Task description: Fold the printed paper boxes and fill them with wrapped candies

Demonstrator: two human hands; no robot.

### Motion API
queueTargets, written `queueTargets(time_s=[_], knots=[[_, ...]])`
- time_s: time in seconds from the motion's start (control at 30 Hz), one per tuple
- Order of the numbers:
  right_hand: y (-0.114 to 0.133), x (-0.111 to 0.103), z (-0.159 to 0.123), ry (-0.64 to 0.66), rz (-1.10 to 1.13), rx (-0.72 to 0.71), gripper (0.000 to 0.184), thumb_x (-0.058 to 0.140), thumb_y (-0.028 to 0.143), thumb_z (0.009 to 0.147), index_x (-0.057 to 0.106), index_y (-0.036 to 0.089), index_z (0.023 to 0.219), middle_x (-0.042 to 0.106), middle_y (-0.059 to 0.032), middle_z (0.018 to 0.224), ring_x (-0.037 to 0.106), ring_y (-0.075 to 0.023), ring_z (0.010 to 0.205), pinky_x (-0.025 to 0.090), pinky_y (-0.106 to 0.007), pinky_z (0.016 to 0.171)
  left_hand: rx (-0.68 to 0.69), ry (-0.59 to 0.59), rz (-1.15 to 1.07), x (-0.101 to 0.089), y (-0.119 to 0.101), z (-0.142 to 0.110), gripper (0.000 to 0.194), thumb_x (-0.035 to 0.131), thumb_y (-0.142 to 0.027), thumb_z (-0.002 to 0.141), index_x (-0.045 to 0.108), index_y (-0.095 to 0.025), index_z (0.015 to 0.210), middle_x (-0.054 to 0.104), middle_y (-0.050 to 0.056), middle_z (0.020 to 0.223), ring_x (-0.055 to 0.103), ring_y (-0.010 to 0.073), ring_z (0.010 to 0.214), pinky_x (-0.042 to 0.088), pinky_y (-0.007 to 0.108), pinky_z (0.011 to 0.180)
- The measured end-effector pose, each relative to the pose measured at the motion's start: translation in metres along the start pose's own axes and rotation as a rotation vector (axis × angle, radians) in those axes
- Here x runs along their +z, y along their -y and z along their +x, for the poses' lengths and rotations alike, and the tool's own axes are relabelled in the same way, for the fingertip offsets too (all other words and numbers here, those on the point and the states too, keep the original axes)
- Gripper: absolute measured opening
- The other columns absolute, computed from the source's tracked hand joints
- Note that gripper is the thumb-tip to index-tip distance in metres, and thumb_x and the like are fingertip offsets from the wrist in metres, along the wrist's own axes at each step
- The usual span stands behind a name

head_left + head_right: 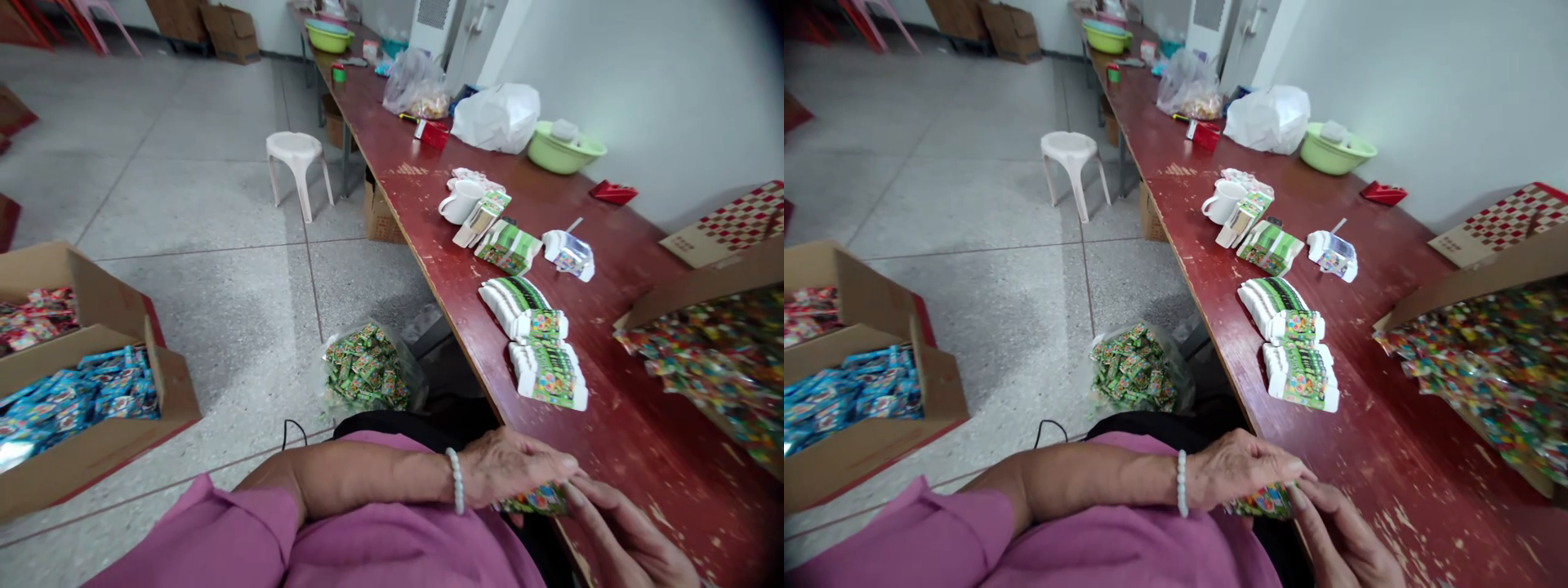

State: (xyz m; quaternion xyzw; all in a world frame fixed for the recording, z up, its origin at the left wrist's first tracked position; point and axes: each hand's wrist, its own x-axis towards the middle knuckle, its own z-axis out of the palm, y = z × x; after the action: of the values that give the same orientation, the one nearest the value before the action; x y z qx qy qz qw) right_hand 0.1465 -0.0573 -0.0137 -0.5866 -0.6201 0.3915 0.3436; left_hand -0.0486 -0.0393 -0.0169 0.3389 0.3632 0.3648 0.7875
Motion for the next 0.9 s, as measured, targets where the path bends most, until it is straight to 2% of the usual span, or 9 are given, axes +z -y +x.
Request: queueTargets(time_s=[0.1, 0.17, 0.3, 0.37, 0.5, 0.6, 0.73, 0.83, 0.9], knots=[[0.004, 0.011, 0.002, 0.026, -0.191, -0.200, 0.032, 0.068, 0.048, 0.083, 0.074, 0.023, 0.101, 0.075, -0.0091, 0.104, 0.072, -0.0308, 0.094, 0.059, -0.038, 0.081, -0.047, -0.038, -0.219, -0.004, 0.001, 0.010, 0.032, 0.066, -0.037, 0.072, 0.080, -0.017, 0.093, 0.066, 0.003, 0.078, 0.056, 0.0125, 0.059, 0.052, 0.027, 0.056], [0.002, 0.021, 0.004, 0.033, -0.342, -0.373, 0.041, 0.071, 0.049, 0.081, 0.069, 0.022, 0.112, 0.071, -0.0118, 0.110, 0.069, -0.0325, 0.098, 0.056, -0.043, 0.085, -0.032, -0.112, -0.311, -0.007, 0.004, 0.017, 0.025, 0.067, -0.027, 0.068, 0.079, -0.013, 0.086, 0.066, 0.003, 0.074, 0.058, 0.0138, 0.062, 0.052, 0.029, 0.065], [-0.007, 0.042, 0.015, 0.019, -0.603, -0.623, 0.090, 0.079, 0.063, 0.065, 0.051, 0.017, 0.136, 0.060, -0.0221, 0.126, 0.060, -0.0415, 0.110, 0.049, -0.054, 0.088, 0.029, -0.246, -0.338, -0.009, 0.008, 0.025, 0.026, 0.065, -0.026, 0.073, 0.077, -0.011, 0.090, 0.066, 0.004, 0.076, 0.061, 0.0162, 0.072, 0.049, 0.031, 0.075], [-0.009, 0.049, 0.022, -0.005, -0.679, -0.605, 0.101, 0.076, 0.066, 0.065, 0.041, 0.016, 0.145, 0.057, -0.0239, 0.130, 0.056, -0.0436, 0.112, 0.046, -0.057, 0.088, 0.062, -0.285, -0.328, -0.011, 0.005, 0.026, 0.029, 0.064, -0.033, 0.079, 0.075, -0.012, 0.095, 0.066, 0.004, 0.081, 0.061, 0.0177, 0.079, 0.048, 0.032, 0.082], [-0.003, 0.056, 0.037, 0.001, -0.650, -0.580, 0.086, 0.073, 0.048, 0.073, 0.038, 0.022, 0.147, 0.061, -0.0180, 0.123, 0.058, -0.0393, 0.106, 0.045, -0.054, 0.087, 0.088, -0.297, -0.301, -0.015, -0.009, 0.022, 0.034, 0.064, -0.046, 0.082, 0.072, -0.014, 0.094, 0.068, 0.005, 0.090, 0.061, 0.0214, 0.097, 0.044, 0.033, 0.096], [0.012, 0.064, 0.042, 0.036, -0.482, -0.547, 0.082, 0.073, 0.031, 0.071, 0.039, 0.025, 0.145, 0.059, -0.0155, 0.123, 0.057, -0.0361, 0.107, 0.047, -0.050, 0.087, 0.045, -0.263, -0.293, -0.020, -0.023, 0.016, 0.035, 0.061, -0.050, 0.085, 0.069, -0.017, 0.098, 0.069, 0.005, 0.093, 0.061, 0.0228, 0.102, 0.046, 0.033, 0.095], [0.032, 0.074, 0.052, 0.086, -0.245, -0.493, 0.089, 0.074, 0.030, 0.070, 0.030, 0.026, 0.148, 0.058, -0.0133, 0.126, 0.059, -0.0333, 0.108, 0.050, -0.046, 0.090, -0.076, -0.272, -0.196, -0.033, -0.036, 0.017, 0.042, 0.071, -0.040, 0.080, 0.060, -0.026, 0.119, 0.069, 0.001, 0.099, 0.065, 0.0207, 0.096, 0.050, 0.029, 0.084], [0.034, 0.054, 0.068, 0.159, -0.259, -0.436, 0.099, 0.080, 0.043, 0.071, 0.026, 0.027, 0.152, 0.046, -0.0141, 0.145, 0.050, -0.0358, 0.127, 0.046, -0.047, 0.103, -0.114, -0.374, 0.020, -0.063, -0.032, 0.019, 0.053, 0.064, -0.051, 0.085, 0.050, -0.029, 0.131, 0.070, 0.001, 0.095, 0.067, 0.0222, 0.083, 0.053, 0.031, 0.075], [0.024, 0.020, 0.088, 0.044, -0.294, -0.395, 0.090, 0.078, 0.045, 0.075, 0.032, 0.028, 0.150, 0.039, -0.0135, 0.152, 0.043, -0.0359, 0.135, 0.042, -0.048, 0.108, -0.144, -0.503, 0.261, -0.100, -0.020, 0.017, 0.063, 0.064, -0.059, 0.081, 0.046, -0.032, 0.135, 0.071, 0.001, 0.084, 0.069, 0.0280, 0.080, 0.055, 0.033, 0.066]])
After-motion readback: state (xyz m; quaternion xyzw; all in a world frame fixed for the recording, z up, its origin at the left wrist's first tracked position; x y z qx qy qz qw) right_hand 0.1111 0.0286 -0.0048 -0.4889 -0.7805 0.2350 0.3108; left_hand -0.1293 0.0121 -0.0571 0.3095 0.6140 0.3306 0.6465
